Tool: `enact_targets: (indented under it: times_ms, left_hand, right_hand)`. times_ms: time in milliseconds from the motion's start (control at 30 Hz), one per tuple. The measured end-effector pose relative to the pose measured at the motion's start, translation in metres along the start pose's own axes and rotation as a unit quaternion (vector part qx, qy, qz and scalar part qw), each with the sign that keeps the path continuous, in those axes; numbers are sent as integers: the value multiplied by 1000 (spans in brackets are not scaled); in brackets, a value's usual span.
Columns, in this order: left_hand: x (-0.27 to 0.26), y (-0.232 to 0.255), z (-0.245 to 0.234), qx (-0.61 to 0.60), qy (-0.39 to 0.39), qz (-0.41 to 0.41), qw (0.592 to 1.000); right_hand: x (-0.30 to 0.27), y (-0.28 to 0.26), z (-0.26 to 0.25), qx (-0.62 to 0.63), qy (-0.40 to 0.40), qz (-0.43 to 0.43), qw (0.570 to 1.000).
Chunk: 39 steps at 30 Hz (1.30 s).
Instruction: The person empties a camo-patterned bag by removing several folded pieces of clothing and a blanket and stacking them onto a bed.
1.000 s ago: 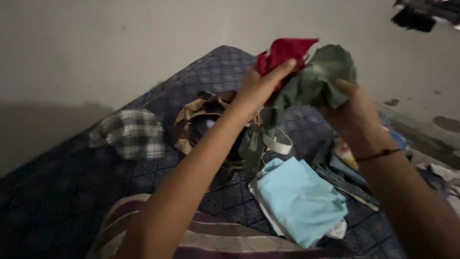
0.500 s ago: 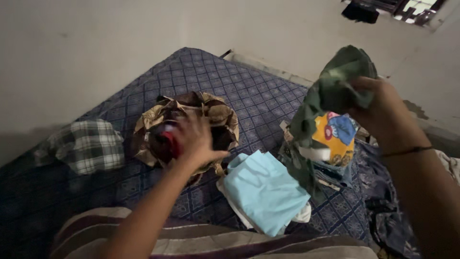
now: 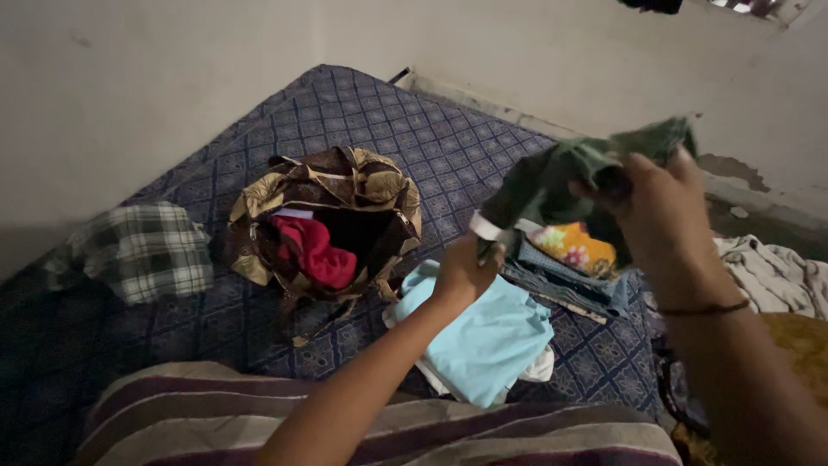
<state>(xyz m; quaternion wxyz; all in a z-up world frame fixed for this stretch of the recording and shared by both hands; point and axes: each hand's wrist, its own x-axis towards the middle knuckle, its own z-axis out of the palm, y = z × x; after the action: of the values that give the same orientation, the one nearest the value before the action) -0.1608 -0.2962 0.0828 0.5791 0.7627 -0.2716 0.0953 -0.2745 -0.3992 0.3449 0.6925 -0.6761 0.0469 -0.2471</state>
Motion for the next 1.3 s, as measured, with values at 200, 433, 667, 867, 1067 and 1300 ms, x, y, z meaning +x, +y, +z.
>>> enact_targets:
  times_ms: [200,433,667,867,1067,1300]
  left_hand:
    - [-22,-26,8,-269,-219,-133,929]
    - [-101,-106,-21,-119,-311,-500,799]
    - [-147,-151,-45,-116,-349,-561,742]
    - [-159,-160,-19,-233,-318,-520,758]
    - [-128,-175,2,-420,-237,-556,677]
    - [-90,-111,-11,-454,-246,-507,691]
  right_hand:
    - [29,22,4,-136,-37,35,989]
    - [62,203,-21,-590,-364,-25,720]
    - [-5,293,-76,-582,-524,57,619]
    - [-44,278,-60,-601,-472,4,645]
    - [-87,227,-22,-603,-521,-187,574]
    - [-85,267,-53,-519,-353,-78,774]
